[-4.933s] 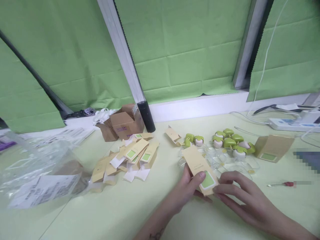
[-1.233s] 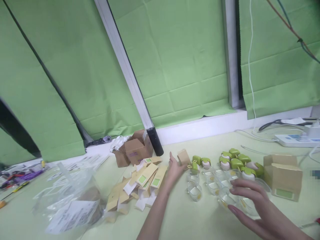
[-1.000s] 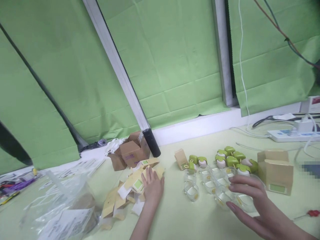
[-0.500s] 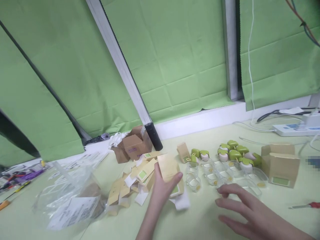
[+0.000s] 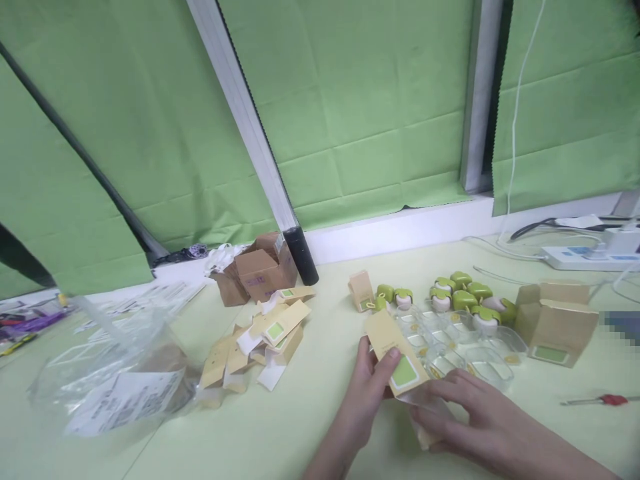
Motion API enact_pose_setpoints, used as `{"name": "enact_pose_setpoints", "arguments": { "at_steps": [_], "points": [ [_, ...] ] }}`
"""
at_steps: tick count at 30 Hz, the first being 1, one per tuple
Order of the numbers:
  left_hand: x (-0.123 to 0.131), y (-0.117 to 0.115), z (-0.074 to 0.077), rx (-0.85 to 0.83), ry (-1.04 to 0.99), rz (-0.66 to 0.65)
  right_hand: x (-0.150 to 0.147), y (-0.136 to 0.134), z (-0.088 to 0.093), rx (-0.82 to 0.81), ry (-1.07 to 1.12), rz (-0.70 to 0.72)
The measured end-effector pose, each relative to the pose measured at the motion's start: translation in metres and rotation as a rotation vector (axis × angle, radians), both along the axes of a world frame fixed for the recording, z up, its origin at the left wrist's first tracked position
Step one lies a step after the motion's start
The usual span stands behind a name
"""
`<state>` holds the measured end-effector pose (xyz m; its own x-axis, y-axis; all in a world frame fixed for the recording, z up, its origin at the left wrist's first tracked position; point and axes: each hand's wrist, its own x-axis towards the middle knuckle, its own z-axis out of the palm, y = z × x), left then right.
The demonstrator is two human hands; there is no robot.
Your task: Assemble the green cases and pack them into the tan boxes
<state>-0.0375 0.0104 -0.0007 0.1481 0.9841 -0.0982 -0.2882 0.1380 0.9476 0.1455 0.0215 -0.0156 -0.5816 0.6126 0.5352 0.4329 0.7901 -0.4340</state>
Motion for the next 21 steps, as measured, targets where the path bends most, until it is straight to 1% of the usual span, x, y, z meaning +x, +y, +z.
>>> {"name": "enact_pose_setpoints", "arguments": {
  "at_steps": [2, 3, 4, 6, 9, 11, 13, 17, 19, 21],
  "points": [
    [0.002, -0.002, 0.000, 0.015, 0.046, 0.026, -0.002, 0.000, -0.002, -0.116, -0.054, 0.002],
    [0.003, -0.002, 0.000, 0.017, 0.057, 0.030, -0.002, 0.000, -0.005, -0.144, -0.057, -0.020],
    [0.004, -0.003, -0.001, 0.017, 0.062, 0.029, -0.002, 0.000, -0.008, -0.132, -0.046, -0.035],
    [0.005, -0.003, -0.003, 0.008, 0.074, 0.010, -0.001, 0.001, -0.016, -0.033, -0.008, -0.031],
    [0.005, -0.002, -0.008, -0.013, 0.105, -0.002, 0.002, 0.002, -0.030, 0.172, 0.070, 0.020],
    [0.006, -0.002, -0.010, -0.007, 0.114, 0.001, 0.004, 0.003, -0.034, 0.214, 0.082, 0.030],
    [0.006, -0.003, -0.011, 0.019, 0.114, 0.001, 0.004, 0.003, -0.035, 0.233, 0.060, 0.044],
    [0.006, -0.003, -0.012, 0.037, 0.118, 0.004, 0.003, 0.001, -0.031, 0.266, 0.022, 0.050],
    [0.006, -0.003, -0.013, 0.031, 0.122, 0.008, 0.002, 0.000, -0.029, 0.238, 0.027, 0.044],
    [0.008, -0.004, -0.015, 0.048, 0.116, -0.010, 0.001, 0.001, -0.029, 0.172, 0.071, 0.034]
  ]
}}
